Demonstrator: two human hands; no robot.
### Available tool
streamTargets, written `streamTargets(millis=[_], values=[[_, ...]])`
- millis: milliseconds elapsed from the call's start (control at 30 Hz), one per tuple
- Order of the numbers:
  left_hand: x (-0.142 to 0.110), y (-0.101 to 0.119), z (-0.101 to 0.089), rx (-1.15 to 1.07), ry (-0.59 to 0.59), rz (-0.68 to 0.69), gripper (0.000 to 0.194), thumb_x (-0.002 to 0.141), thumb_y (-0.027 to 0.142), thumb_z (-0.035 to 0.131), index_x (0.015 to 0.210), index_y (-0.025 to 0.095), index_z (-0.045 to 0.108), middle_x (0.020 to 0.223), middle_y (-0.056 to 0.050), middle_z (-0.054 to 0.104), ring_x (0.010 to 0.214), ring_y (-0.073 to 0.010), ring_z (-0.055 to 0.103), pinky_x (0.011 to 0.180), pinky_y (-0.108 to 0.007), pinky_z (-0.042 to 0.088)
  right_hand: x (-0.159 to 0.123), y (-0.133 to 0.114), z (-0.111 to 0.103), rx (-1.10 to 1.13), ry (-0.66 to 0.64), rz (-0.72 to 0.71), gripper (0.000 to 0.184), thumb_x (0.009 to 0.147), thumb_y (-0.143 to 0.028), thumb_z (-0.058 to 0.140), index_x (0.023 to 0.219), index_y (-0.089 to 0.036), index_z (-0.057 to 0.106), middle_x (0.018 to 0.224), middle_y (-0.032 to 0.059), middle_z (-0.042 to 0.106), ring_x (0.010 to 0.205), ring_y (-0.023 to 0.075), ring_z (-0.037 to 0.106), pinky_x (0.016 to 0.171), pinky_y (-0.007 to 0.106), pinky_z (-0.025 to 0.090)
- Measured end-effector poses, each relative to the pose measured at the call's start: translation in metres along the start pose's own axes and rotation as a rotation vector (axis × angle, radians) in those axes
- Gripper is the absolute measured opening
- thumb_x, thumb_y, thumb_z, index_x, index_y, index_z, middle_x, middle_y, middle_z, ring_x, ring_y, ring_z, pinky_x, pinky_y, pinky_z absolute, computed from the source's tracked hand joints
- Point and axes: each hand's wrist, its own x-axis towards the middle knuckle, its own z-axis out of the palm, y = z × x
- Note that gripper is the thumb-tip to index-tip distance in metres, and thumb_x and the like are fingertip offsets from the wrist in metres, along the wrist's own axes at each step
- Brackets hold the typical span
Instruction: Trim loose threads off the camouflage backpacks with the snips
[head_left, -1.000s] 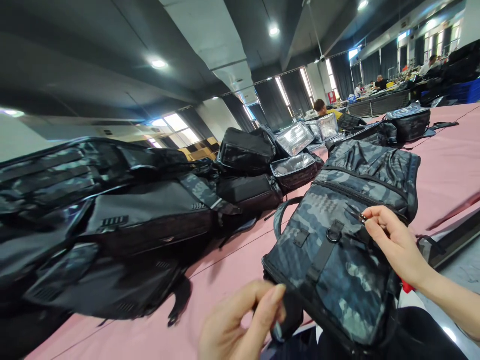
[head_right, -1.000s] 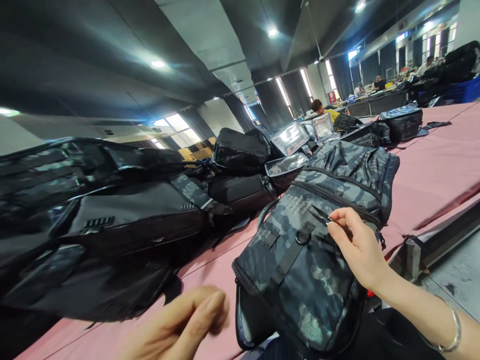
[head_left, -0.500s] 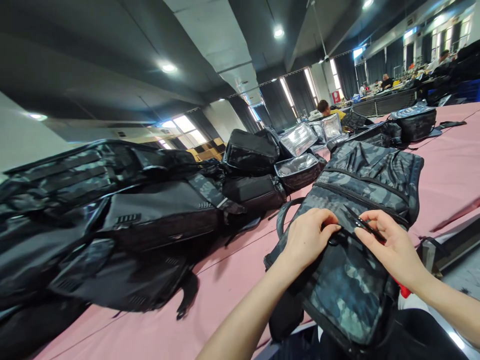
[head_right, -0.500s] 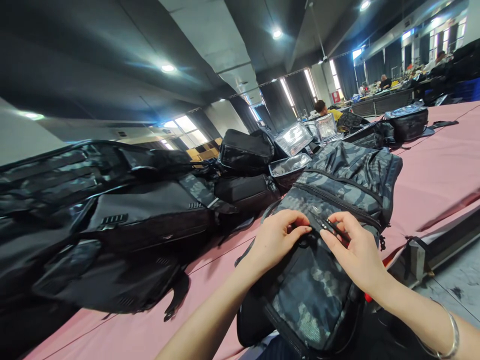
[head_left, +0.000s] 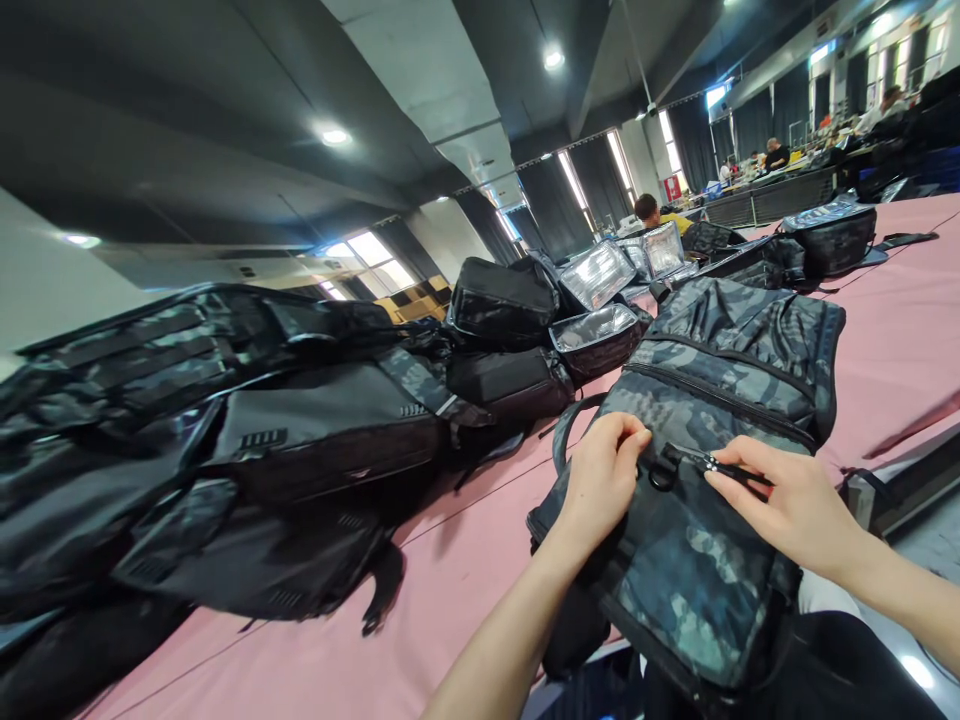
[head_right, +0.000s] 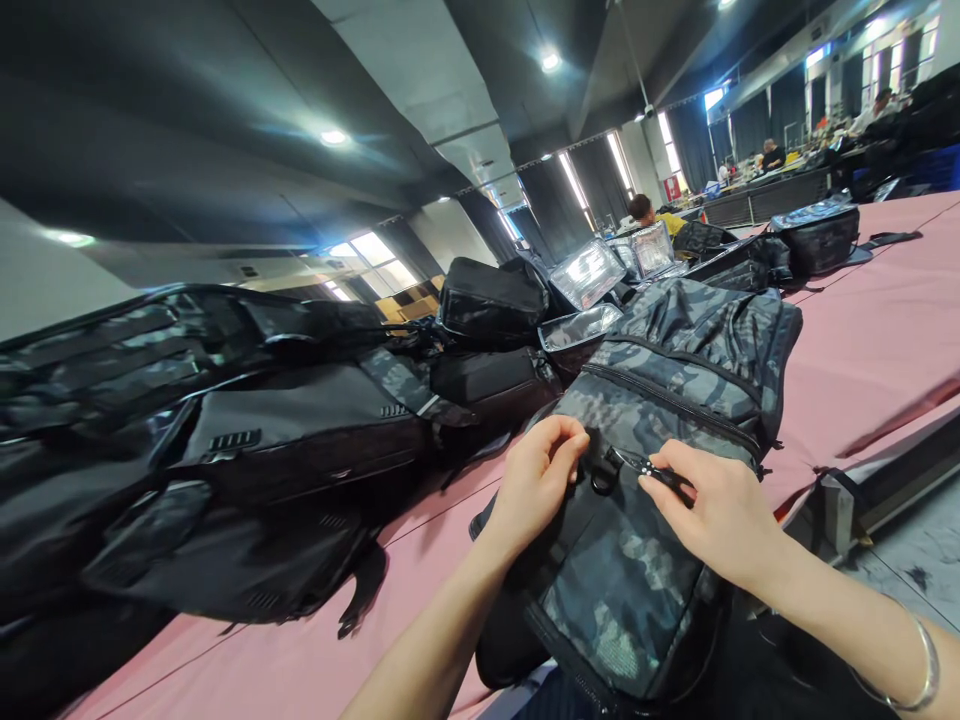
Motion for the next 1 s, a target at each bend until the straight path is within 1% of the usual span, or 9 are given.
streamTargets(millis=[67,133,267,433,500,667,767,900,1000], values=[[-0.001,-0.001,0.001,-0.002,-0.023,-0.008,0.017,0.085,0.024,0.043,0.077,0.014,0.054,0.077,-0.002,0.058,0.064,-0.0097,0.051,0.067,-0.024,0.04,0.0,0.0,0.001,-0.035,-0.047,-0.003,0.025,0.088,-0.043,0.044,0.091,-0.022,0.057,0.083,-0.0005,0.062,0.066,0.0108,0.055,0.062,0.023,0.043],[-0.002,0.0,0.002,0.049,-0.047,0.025,0.018,0.085,0.025,0.045,0.078,0.014,0.058,0.081,-0.002,0.06,0.07,-0.0108,0.054,0.071,-0.024,0.041,0.0,-0.001,0.001,-0.078,-0.088,0.002,0.027,0.088,-0.044,0.043,0.09,-0.021,0.057,0.08,0.0003,0.061,0.064,0.0118,0.054,0.06,0.023,0.043],[-0.005,0.004,0.006,0.148,-0.075,0.081,0.014,0.083,0.025,0.05,0.079,0.017,0.061,0.083,-0.001,0.062,0.079,-0.0121,0.055,0.075,-0.024,0.04,0.001,-0.002,0.0,-0.122,-0.106,-0.002,0.028,0.088,-0.044,0.041,0.09,-0.021,0.057,0.08,0.0009,0.061,0.066,0.0126,0.056,0.06,0.024,0.043],[-0.007,0.004,0.013,0.363,-0.097,0.094,0.016,0.086,0.024,0.043,0.08,0.014,0.054,0.085,-0.004,0.058,0.075,-0.0146,0.053,0.067,-0.027,0.039,0.001,-0.002,0.002,-0.127,-0.098,-0.015,0.024,0.088,-0.042,0.042,0.092,-0.022,0.056,0.085,-0.0014,0.062,0.066,0.0098,0.057,0.061,0.022,0.043],[-0.007,0.003,0.013,0.408,-0.104,0.108,0.016,0.087,0.022,0.039,0.08,0.014,0.051,0.084,-0.005,0.056,0.075,-0.0152,0.052,0.067,-0.028,0.039,0.003,-0.002,0.004,-0.121,-0.093,-0.011,0.023,0.087,-0.041,0.044,0.092,-0.022,0.056,0.085,-0.0012,0.062,0.066,0.0102,0.057,0.061,0.022,0.043],[-0.008,0.002,0.012,0.408,-0.099,0.116,0.016,0.088,0.021,0.034,0.078,0.016,0.046,0.082,-0.004,0.054,0.076,-0.0159,0.051,0.068,-0.029,0.038,0.009,-0.004,0.004,-0.11,-0.093,-0.007,0.022,0.084,-0.041,0.047,0.087,-0.021,0.056,0.077,-0.0005,0.062,0.062,0.012,0.056,0.058,0.022,0.043],[-0.008,0.002,0.013,0.412,-0.098,0.112,0.016,0.088,0.022,0.034,0.077,0.016,0.044,0.081,-0.004,0.054,0.075,-0.0158,0.051,0.068,-0.029,0.038,0.011,-0.004,0.005,-0.138,-0.087,-0.052,0.022,0.085,-0.041,0.046,0.087,-0.021,0.056,0.076,-0.0011,0.061,0.063,0.012,0.056,0.057,0.023,0.042],[-0.007,0.002,0.014,0.414,-0.09,0.115,0.017,0.088,0.021,0.034,0.076,0.016,0.044,0.081,-0.005,0.054,0.074,-0.0158,0.05,0.067,-0.029,0.037,0.012,-0.001,0.009,-0.185,-0.061,-0.12,0.019,0.086,-0.036,0.046,0.087,-0.02,0.056,0.079,0.0002,0.062,0.066,0.0122,0.057,0.057,0.022,0.041],[-0.007,-0.001,0.013,0.349,-0.068,0.111,0.016,0.088,0.02,0.035,0.076,0.016,0.045,0.081,-0.005,0.054,0.074,-0.0154,0.05,0.067,-0.028,0.037,0.013,-0.001,0.009,-0.143,-0.06,-0.14,0.019,0.087,-0.034,0.045,0.086,-0.019,0.057,0.078,0.0006,0.062,0.066,0.0113,0.057,0.057,0.02,0.042]])
